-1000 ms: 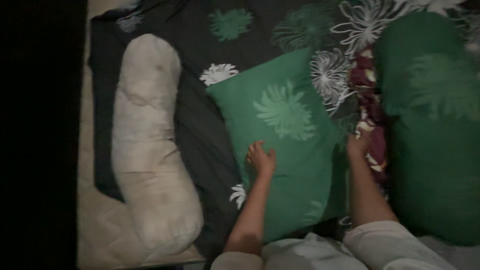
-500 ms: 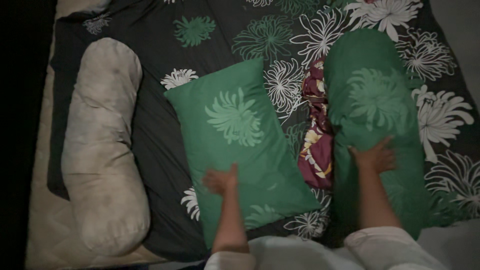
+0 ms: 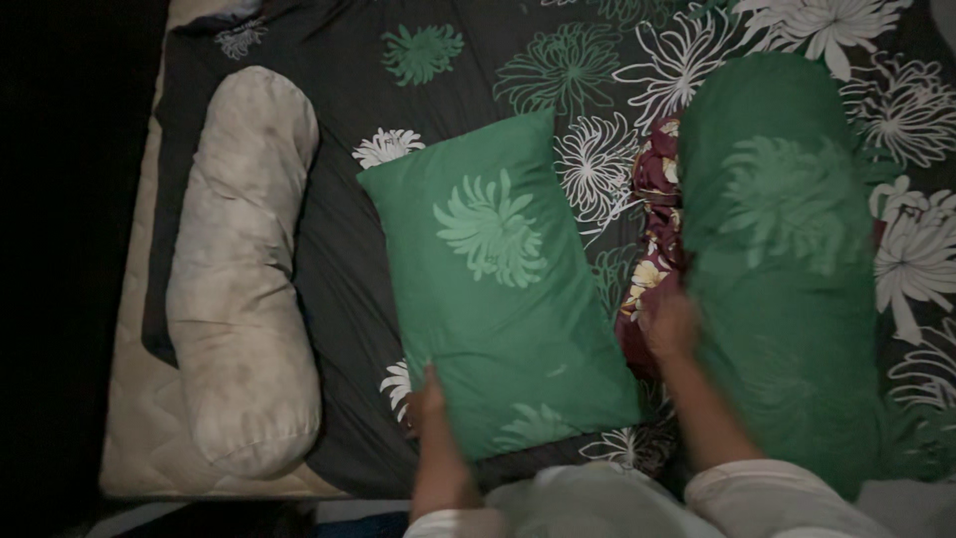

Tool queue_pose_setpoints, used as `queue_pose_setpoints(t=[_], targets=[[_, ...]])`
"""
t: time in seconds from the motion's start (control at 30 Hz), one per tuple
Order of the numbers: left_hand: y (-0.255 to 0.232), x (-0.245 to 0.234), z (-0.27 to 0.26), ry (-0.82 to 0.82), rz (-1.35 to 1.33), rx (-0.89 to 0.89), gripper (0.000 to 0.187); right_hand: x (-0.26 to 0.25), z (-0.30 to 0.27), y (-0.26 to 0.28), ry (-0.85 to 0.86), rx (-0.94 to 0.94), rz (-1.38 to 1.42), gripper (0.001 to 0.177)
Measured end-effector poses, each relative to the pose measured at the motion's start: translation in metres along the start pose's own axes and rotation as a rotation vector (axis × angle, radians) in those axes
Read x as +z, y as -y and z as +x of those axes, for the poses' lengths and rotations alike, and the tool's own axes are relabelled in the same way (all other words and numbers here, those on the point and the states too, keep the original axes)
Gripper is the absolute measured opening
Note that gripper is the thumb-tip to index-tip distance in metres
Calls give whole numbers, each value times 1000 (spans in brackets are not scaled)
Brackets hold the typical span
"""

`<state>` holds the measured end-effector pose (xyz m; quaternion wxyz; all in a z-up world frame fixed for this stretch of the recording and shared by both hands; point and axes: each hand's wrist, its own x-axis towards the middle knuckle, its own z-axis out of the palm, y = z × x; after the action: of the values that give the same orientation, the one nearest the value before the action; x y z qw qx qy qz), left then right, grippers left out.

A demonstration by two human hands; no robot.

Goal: The person puts pillowcases onto a pillow and a bolster by sliding the covers over them and securing the bolster's drawstring.

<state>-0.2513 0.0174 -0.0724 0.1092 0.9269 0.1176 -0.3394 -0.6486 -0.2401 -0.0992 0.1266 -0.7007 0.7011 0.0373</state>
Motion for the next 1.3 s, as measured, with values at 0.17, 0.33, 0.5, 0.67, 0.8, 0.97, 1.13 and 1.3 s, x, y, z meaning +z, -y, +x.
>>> queue_pose_setpoints(t=[0.17,0.33,0.5,0.67,0.8,0.97,1.13,1.3], targets=[[5,21,61,39,24,312,90,24,-50,40,525,-200,685,69],[-34,7,94,187,-163,505,74,0,-46,39,866,206,744,70],[-98,-89,88,846,-742,316,79,-82,3,60,558,372,1267,64],[-130,-203,17,985,-1249,917,66,-174,12,127,393,206,1758,58],[-132,-264,-57,1080,-1556,1135,68,-250,4,176,295,38,2038,53],[-119,-296,-124,1049,-1639,1540,98,-342,-26,216,185,-161,2288,47],[-134,-291,-127,438,-1358,1628,111,-385,-57,215,95,-228,2453,42],[-204,-235,-76,129,-1117,1421,109,-294,2,183,104,-87,2412,31]])
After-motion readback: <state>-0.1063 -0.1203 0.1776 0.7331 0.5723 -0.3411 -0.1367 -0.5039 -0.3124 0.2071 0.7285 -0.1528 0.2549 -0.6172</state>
